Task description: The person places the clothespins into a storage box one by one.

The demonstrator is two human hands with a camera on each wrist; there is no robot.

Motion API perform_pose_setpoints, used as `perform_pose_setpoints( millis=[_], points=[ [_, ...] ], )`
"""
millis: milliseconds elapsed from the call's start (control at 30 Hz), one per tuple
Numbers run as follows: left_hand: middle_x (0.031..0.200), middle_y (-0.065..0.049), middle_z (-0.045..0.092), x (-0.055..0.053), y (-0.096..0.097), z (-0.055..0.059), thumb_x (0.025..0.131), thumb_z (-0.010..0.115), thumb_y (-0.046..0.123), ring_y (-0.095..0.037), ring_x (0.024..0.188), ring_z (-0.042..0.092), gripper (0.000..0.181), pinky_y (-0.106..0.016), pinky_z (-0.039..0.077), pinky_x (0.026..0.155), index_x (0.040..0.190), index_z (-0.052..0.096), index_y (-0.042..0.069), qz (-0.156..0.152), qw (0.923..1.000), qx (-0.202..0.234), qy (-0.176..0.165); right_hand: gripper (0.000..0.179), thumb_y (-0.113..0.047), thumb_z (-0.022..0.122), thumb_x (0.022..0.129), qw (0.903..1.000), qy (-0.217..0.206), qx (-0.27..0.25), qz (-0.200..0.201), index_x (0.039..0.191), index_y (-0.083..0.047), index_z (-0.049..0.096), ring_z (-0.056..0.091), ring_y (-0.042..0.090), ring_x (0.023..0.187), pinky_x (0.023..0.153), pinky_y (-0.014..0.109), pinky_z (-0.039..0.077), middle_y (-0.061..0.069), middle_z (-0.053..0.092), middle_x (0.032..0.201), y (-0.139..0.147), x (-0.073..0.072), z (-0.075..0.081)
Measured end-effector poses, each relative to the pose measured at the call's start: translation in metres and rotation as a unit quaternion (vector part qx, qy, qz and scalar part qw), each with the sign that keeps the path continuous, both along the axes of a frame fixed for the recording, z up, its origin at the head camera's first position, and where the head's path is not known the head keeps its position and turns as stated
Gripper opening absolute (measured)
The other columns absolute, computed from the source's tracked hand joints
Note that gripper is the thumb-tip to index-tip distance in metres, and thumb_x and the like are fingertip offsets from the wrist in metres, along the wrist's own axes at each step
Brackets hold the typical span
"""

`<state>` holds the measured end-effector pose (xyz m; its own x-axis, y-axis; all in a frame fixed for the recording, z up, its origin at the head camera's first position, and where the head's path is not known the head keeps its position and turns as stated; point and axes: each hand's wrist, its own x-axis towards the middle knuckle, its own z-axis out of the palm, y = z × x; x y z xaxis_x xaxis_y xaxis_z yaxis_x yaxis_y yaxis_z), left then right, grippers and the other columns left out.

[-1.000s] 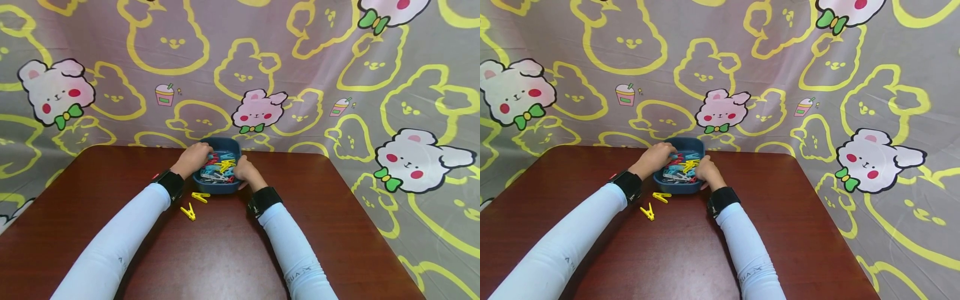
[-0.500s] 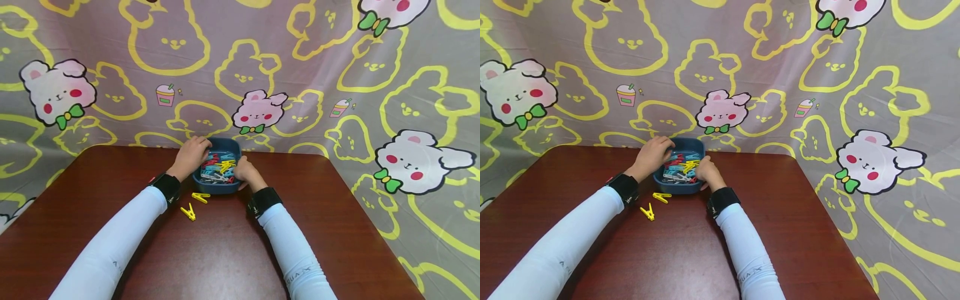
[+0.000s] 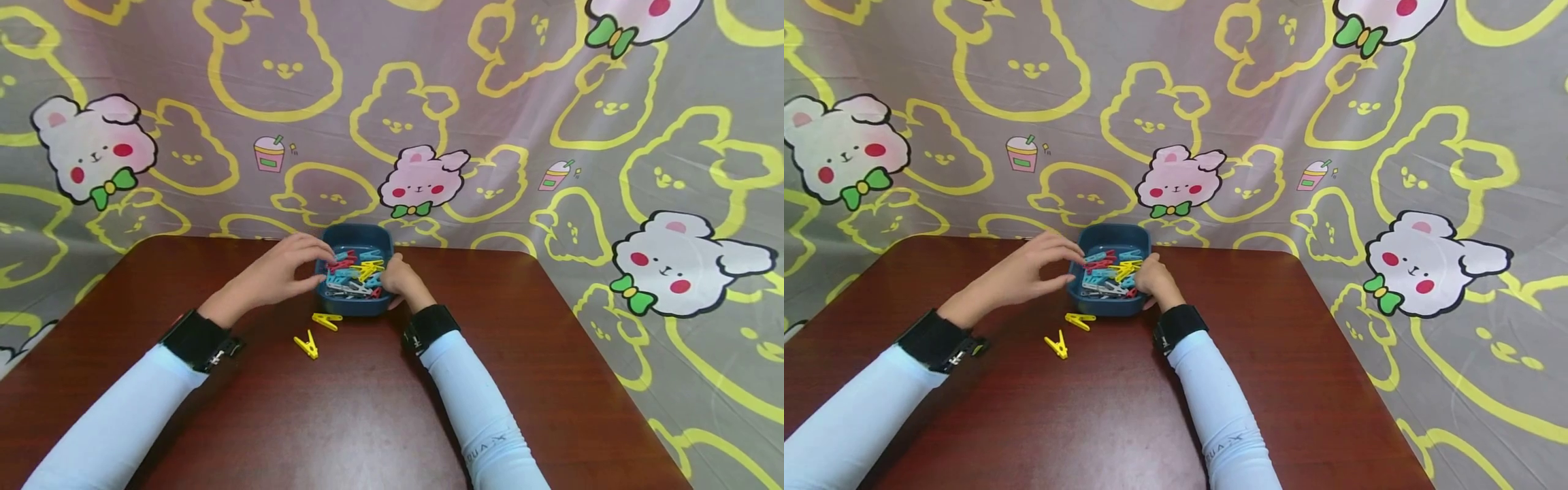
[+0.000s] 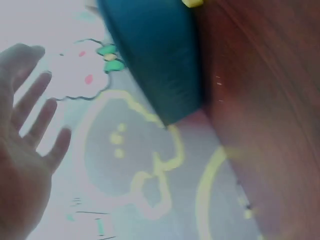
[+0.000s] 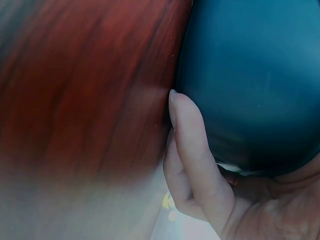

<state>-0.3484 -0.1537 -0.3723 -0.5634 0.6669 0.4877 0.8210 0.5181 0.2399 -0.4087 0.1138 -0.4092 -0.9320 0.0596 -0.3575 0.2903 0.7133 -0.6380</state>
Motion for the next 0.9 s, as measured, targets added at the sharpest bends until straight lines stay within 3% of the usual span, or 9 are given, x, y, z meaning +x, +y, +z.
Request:
perform_pose_setpoints(
  millis=[100, 200, 400, 500, 633, 767, 900],
  points=[
    [0.129, -0.002, 0.075, 0.023, -0.002, 0.006, 0.09, 0.089, 0.014, -0.022, 0.125, 0.063, 0.034, -0.048, 0.059, 0.109, 0.121, 0.078, 0.017, -0.039, 0.9984, -0.037, -0.017, 0.075, -0.019, 0.042, 0.117, 1.0, -0.001, 0.001, 0.001, 0.174, -0.008, -0.005, 0.076, 0.038, 0.079, 0.058, 0.042, 0.066, 0.03, 0.039, 0.166, 0.001, -0.001, 0.002],
    [0.128, 0.003, 0.074, 0.039, 0.003, 0.008, 0.089, 0.09, 0.017, -0.018, 0.124, 0.062, 0.035, -0.043, 0.062, 0.106, 0.122, 0.077, 0.023, -0.061, 0.9918, -0.094, -0.063, 0.074, -0.019, 0.043, 0.117, 1.0, 0.003, 0.005, -0.004, 0.174, -0.008, -0.003, 0.076, 0.039, 0.079, 0.058, 0.041, 0.066, 0.03, 0.042, 0.163, 0.004, -0.002, 0.004],
    [0.135, 0.003, 0.071, 0.059, 0.016, 0.004, 0.09, 0.089, 0.015, -0.023, 0.129, 0.06, 0.042, -0.04, 0.063, 0.103, 0.129, 0.076, 0.023, -0.066, 0.9604, -0.197, -0.186, 0.073, -0.019, 0.042, 0.117, 0.9999, -0.008, 0.008, -0.006, 0.174, -0.009, -0.002, 0.077, 0.038, 0.079, 0.06, 0.042, 0.067, 0.03, 0.044, 0.16, 0.007, -0.002, 0.005],
    [0.134, 0.002, 0.072, 0.063, 0.016, 0.002, 0.088, 0.089, 0.011, -0.025, 0.126, 0.062, 0.043, -0.038, 0.063, 0.1, 0.128, 0.077, 0.02, -0.061, 0.9471, -0.218, -0.228, 0.073, -0.019, 0.043, 0.117, 0.9999, -0.011, 0.004, -0.004, 0.173, -0.009, -0.002, 0.076, 0.037, 0.08, 0.062, 0.042, 0.068, 0.03, 0.046, 0.157, 0.007, -0.001, 0.006],
    [0.125, 0.004, 0.075, 0.061, 0.014, -0.004, 0.087, 0.089, 0.008, -0.023, 0.117, 0.064, 0.038, -0.034, 0.061, 0.095, 0.122, 0.079, 0.019, -0.059, 0.9374, -0.226, -0.259, 0.074, -0.019, 0.044, 0.117, 1.0, -0.003, 0.002, -0.005, 0.173, -0.009, -0.003, 0.076, 0.037, 0.08, 0.061, 0.042, 0.067, 0.03, 0.046, 0.156, 0.005, 0.001, 0.005],
    [0.118, 0.006, 0.076, 0.055, 0.012, -0.014, 0.088, 0.088, 0.006, -0.018, 0.109, 0.064, 0.033, -0.028, 0.06, 0.09, 0.117, 0.082, 0.02, -0.052, 0.932, -0.23, -0.275, 0.076, -0.019, 0.043, 0.117, 1.0, -0.001, 0.001, -0.003, 0.174, -0.009, -0.005, 0.077, 0.038, 0.079, 0.059, 0.042, 0.067, 0.031, 0.046, 0.159, 0.004, 0.002, 0.002],
    [0.105, 0.006, 0.078, 0.051, 0.01, -0.023, 0.091, 0.086, 0.008, -0.012, 0.095, 0.064, 0.024, -0.023, 0.057, 0.082, 0.113, 0.083, 0.019, -0.044, 0.9327, -0.227, -0.277, 0.076, -0.019, 0.043, 0.117, 1.0, -0.002, -0.002, 0.002, 0.175, -0.009, -0.005, 0.076, 0.037, 0.078, 0.058, 0.042, 0.066, 0.031, 0.045, 0.16, 0.002, 0.002, 0.001]
  ],
)
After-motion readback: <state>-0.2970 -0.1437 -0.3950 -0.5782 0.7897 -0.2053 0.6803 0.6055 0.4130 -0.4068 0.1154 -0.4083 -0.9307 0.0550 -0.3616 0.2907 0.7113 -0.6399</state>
